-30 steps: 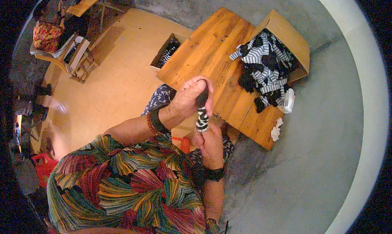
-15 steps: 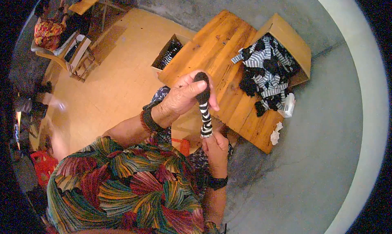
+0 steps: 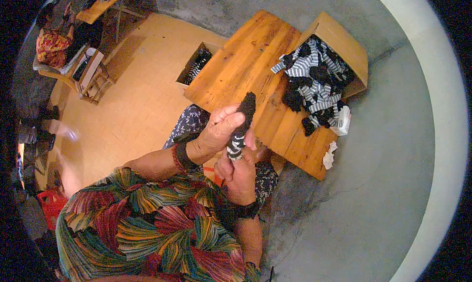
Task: Turning small striped fabric tubes right-side out using a wooden stick.
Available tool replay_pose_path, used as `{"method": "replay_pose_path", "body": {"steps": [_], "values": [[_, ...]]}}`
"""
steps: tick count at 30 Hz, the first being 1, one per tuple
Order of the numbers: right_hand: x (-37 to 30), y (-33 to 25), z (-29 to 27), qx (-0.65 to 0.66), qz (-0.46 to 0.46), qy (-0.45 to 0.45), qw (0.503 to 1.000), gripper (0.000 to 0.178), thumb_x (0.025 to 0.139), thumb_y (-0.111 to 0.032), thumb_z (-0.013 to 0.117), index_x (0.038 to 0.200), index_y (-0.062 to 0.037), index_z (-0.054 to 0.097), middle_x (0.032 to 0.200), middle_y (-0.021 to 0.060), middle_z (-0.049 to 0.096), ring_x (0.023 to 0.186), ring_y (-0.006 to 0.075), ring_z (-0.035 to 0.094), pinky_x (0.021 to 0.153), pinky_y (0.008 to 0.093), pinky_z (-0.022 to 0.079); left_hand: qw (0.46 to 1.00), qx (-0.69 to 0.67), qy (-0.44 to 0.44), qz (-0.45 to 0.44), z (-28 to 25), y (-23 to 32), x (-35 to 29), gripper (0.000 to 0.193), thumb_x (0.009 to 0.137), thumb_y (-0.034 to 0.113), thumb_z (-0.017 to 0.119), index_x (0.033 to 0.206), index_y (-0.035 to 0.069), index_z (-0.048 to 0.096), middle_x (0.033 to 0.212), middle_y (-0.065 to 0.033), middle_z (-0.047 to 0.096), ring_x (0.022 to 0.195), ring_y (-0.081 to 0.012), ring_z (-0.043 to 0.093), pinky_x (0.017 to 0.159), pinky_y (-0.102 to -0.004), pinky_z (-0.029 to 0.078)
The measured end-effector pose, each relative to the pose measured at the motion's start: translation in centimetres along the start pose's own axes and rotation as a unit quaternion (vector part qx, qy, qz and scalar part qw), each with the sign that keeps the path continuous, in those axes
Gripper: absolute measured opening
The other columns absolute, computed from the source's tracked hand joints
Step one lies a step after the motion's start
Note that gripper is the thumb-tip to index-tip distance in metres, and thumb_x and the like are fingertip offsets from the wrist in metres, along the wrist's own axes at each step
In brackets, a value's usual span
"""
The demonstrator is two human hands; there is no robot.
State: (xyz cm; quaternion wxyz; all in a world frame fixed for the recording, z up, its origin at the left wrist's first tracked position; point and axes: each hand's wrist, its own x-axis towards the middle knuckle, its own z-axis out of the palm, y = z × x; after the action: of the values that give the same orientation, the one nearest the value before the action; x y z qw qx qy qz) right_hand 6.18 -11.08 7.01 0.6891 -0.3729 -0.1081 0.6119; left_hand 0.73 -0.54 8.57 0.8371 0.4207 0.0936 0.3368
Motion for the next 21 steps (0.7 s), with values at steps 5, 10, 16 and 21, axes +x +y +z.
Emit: {"method": "replay_pose_path", "body": {"steps": [5,10,16,21], "values": [[-0.1,-1.0,-2.2,-0.212,-0.031,0.053,0.975,0.021,0.084,-0.022,0.049,0.074,-0.0039,0.048,0.048,-0.0019,0.036,0.038,0.0072,0.03,0.038,0.0214,0.026,0.997,0.021,-0.073,-0.01,-2.1,0.9,1.4,0.031,0.085,0.033,0.047,0.088,0.002,0.049,0.077,-0.0086,0.058,0.071,-0.0174,0.057,0.066,-0.0273,0.046],[-0.4,-0.7,-3.3,-0.269,-0.027,0.059,0.961,0.019,0.084,-0.02,0.05,0.075,-0.0042,0.051,0.05,-0.0026,0.038,0.04,0.0058,0.031,0.038,0.0208,0.026,0.996,0.031,-0.061,0.049,-3.2,1.2,2.1,0.023,0.086,0.028,0.047,0.087,0.006,0.05,0.073,-0.0095,0.058,0.067,-0.019,0.058,0.063,-0.0289,0.046],[-0.5,0.6,-2.0,-0.217,-0.019,0.088,0.972,0.018,0.085,-0.021,0.05,0.075,-0.0058,0.05,0.052,-0.0031,0.039,0.041,0.0059,0.031,0.039,0.0208,0.026,0.991,-0.089,0.07,0.07,-0.4,-1.1,1.2,0.021,0.087,0.027,0.045,0.086,0.007,0.047,0.061,-0.0065,0.053,0.051,-0.0134,0.051,0.046,-0.0229,0.041],[-0.2,0.9,-0.8,-0.107,-0.009,0.061,0.992,0.02,0.085,-0.025,0.049,0.078,-0.0065,0.048,0.049,-0.002,0.036,0.038,0.0085,0.03,0.039,0.0231,0.025,0.993,-0.068,0.081,0.048,0.7,-0.8,0.6,0.022,0.087,0.029,0.045,0.089,0.007,0.045,0.055,-0.0026,0.047,0.044,-0.0104,0.044,0.041,-0.0207,0.036]]}}
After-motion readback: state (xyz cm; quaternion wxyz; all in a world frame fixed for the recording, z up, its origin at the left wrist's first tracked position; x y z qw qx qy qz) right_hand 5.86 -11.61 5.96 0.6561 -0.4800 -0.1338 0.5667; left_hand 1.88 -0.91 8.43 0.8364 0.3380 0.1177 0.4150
